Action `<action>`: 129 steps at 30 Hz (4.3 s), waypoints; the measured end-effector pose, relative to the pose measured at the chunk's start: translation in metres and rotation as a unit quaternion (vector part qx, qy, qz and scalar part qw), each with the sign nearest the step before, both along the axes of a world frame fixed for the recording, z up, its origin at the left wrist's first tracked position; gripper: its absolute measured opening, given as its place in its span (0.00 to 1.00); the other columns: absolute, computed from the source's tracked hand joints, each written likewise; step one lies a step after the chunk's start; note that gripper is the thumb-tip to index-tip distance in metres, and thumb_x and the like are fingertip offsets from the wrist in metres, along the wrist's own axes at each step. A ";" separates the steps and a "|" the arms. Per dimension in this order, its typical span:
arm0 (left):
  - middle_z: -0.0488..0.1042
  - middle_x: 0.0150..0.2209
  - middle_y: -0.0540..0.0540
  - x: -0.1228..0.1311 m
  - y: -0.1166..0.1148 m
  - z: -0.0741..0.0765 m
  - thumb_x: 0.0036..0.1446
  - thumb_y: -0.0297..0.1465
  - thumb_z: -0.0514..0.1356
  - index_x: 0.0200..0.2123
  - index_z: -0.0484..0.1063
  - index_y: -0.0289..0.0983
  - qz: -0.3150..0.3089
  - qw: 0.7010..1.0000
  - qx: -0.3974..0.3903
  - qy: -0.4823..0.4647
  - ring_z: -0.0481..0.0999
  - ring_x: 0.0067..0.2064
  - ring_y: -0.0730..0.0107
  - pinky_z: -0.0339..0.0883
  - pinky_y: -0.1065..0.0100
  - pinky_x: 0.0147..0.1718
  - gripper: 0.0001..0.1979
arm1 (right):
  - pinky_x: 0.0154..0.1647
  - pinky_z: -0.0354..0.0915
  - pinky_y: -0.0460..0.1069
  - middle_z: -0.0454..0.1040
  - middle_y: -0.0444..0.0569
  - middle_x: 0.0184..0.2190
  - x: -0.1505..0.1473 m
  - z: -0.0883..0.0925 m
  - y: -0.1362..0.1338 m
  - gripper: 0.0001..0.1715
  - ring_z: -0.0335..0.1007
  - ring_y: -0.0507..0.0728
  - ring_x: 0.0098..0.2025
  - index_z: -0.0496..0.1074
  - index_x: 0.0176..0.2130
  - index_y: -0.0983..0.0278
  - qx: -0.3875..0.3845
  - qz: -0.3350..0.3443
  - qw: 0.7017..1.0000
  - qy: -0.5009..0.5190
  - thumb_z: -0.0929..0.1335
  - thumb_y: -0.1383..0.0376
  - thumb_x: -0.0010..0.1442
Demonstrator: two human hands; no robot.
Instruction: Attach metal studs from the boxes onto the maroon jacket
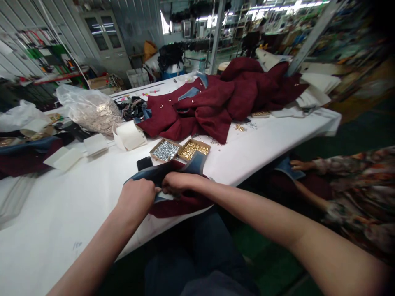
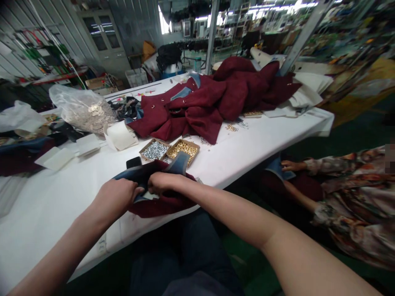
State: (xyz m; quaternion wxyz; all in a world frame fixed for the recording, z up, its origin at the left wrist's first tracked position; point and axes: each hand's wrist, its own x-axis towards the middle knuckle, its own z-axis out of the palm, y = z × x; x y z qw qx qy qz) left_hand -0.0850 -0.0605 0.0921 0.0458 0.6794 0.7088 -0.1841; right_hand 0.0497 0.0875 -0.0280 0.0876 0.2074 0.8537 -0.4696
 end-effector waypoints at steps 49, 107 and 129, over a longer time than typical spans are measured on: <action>0.74 0.74 0.43 -0.035 -0.053 -0.091 0.82 0.48 0.56 0.72 0.75 0.44 -0.179 0.954 0.072 -0.231 0.60 0.82 0.43 0.50 0.39 0.85 0.25 | 0.37 0.75 0.43 0.85 0.49 0.35 0.010 0.007 -0.003 0.04 0.81 0.55 0.36 0.88 0.43 0.68 -0.203 -0.147 0.968 -0.005 0.77 0.74 0.68; 0.81 0.60 0.33 -0.040 -0.061 -0.091 0.75 0.60 0.60 0.66 0.80 0.35 -0.175 0.955 0.126 -0.202 0.74 0.64 0.36 0.61 0.37 0.69 0.37 | 0.39 0.67 0.45 0.88 0.46 0.39 -0.001 -0.015 -0.023 0.07 0.83 0.59 0.42 0.91 0.46 0.63 0.100 -0.150 0.982 0.054 0.82 0.68 0.67; 0.72 0.73 0.27 -0.018 -0.062 -0.105 0.75 0.53 0.64 0.67 0.79 0.26 -0.179 0.967 0.125 -0.134 0.66 0.74 0.27 0.52 0.34 0.79 0.36 | 0.28 0.58 0.46 0.83 0.47 0.33 -0.015 0.005 -0.030 0.15 0.78 0.56 0.35 0.87 0.37 0.68 0.174 -0.269 0.946 -0.051 0.89 0.67 0.54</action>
